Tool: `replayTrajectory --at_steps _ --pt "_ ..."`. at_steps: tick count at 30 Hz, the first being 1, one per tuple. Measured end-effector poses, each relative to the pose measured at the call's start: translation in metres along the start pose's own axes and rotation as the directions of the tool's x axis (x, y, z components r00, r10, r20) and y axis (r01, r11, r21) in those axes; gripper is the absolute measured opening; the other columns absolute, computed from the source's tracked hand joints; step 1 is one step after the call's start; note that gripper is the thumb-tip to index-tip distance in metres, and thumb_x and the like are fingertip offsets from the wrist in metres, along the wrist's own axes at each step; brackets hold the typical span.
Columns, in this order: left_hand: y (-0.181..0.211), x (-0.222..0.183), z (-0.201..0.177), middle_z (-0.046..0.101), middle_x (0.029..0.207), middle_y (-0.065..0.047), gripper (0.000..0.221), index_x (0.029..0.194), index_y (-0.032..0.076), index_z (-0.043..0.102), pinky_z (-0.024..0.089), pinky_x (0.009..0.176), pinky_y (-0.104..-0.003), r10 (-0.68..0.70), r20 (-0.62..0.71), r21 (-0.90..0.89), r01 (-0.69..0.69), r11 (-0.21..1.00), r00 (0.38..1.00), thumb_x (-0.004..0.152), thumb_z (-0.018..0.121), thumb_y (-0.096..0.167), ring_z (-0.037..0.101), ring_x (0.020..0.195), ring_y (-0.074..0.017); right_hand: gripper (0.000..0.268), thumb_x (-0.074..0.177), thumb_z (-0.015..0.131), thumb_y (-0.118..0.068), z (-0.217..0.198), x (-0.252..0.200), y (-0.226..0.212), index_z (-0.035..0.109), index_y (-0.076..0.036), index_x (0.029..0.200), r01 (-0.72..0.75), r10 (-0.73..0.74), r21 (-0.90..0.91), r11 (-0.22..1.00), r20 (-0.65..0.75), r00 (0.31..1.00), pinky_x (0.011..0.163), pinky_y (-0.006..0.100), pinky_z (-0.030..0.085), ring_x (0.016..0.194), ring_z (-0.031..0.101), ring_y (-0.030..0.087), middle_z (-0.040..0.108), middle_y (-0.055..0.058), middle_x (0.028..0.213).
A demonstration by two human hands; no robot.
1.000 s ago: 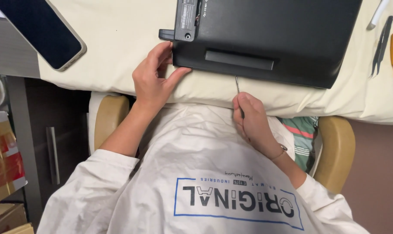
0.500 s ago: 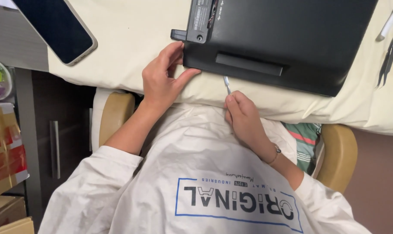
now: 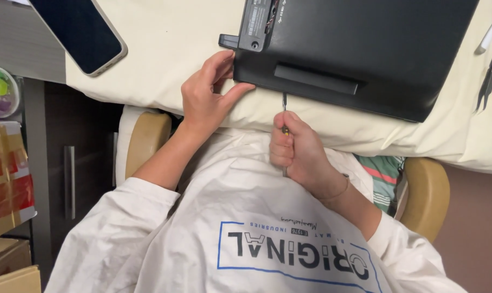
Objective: The person is prying open the back cover of a computer monitor using a prying tool and a screwdriver.
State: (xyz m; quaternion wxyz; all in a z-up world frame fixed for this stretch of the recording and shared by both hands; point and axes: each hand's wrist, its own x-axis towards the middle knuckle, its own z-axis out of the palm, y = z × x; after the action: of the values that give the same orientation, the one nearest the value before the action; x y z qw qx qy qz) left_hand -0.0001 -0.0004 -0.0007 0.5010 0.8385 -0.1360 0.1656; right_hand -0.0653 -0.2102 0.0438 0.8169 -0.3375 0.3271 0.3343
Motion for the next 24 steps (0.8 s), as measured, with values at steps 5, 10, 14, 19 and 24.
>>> replayTrajectory --at_steps 5,10,14,19,24 --pt "0.005 0.001 -0.007 0.071 0.124 -0.010 0.059 0.135 0.006 0.055 0.064 0.091 -0.028 -0.023 0.044 -0.084 0.026 0.996 0.999 0.090 0.091 0.017 0.076 0.106 -0.0204 0.036 0.111 0.039 -0.037 -0.019 0.008 -0.001 0.047 -0.017 0.082 -0.227 0.109 0.331 0.916 0.340 0.934 0.037 0.025 0.007 0.043 0.009 0.008 0.017 -0.007 0.057" --pt "0.001 -0.002 -0.009 0.070 0.132 -0.014 0.056 0.138 0.008 0.051 0.063 0.101 -0.030 -0.114 0.087 -0.219 0.130 0.967 0.990 0.093 0.084 0.000 0.076 0.114 -0.0250 0.036 0.113 0.035 -0.036 -0.012 0.005 -0.005 0.047 -0.015 0.086 -0.340 0.100 0.377 0.862 0.531 0.842 0.037 0.024 0.008 0.044 0.008 0.007 0.018 -0.007 0.059" --pt "-0.004 -0.003 -0.007 0.071 0.127 -0.010 0.052 0.137 0.007 0.055 0.064 0.100 -0.029 -0.038 0.059 -0.115 0.045 0.992 0.997 0.094 0.086 0.005 0.076 0.113 -0.0224 0.029 0.106 0.041 -0.023 0.026 -0.011 -0.009 0.046 -0.009 0.081 0.106 -0.183 -0.477 0.873 -0.118 0.976 0.031 0.030 0.028 0.034 0.023 0.013 0.032 0.003 0.049" --pt "-0.005 -0.004 -0.006 0.071 0.126 -0.009 0.050 0.136 0.007 0.055 0.065 0.100 -0.030 -0.016 0.055 -0.087 0.021 0.996 0.998 0.096 0.085 0.007 0.075 0.114 -0.0212 0.025 0.103 0.040 -0.019 0.028 -0.008 -0.004 0.046 -0.007 0.082 0.191 -0.362 -0.680 0.708 -0.117 0.925 0.028 0.033 0.038 0.029 0.036 0.018 0.039 0.006 0.045" --pt "-0.006 -0.005 -0.007 0.070 0.129 -0.012 0.052 0.138 0.007 0.054 0.063 0.104 -0.032 -0.047 0.073 -0.092 0.053 0.994 0.996 0.096 0.085 0.008 0.075 0.116 -0.0229 0.030 0.109 0.037 -0.026 0.010 -0.022 0.000 0.046 -0.012 0.083 0.216 -0.427 -0.584 0.783 -0.251 0.868 0.029 0.027 0.021 0.036 0.026 0.011 0.033 -0.001 0.051"
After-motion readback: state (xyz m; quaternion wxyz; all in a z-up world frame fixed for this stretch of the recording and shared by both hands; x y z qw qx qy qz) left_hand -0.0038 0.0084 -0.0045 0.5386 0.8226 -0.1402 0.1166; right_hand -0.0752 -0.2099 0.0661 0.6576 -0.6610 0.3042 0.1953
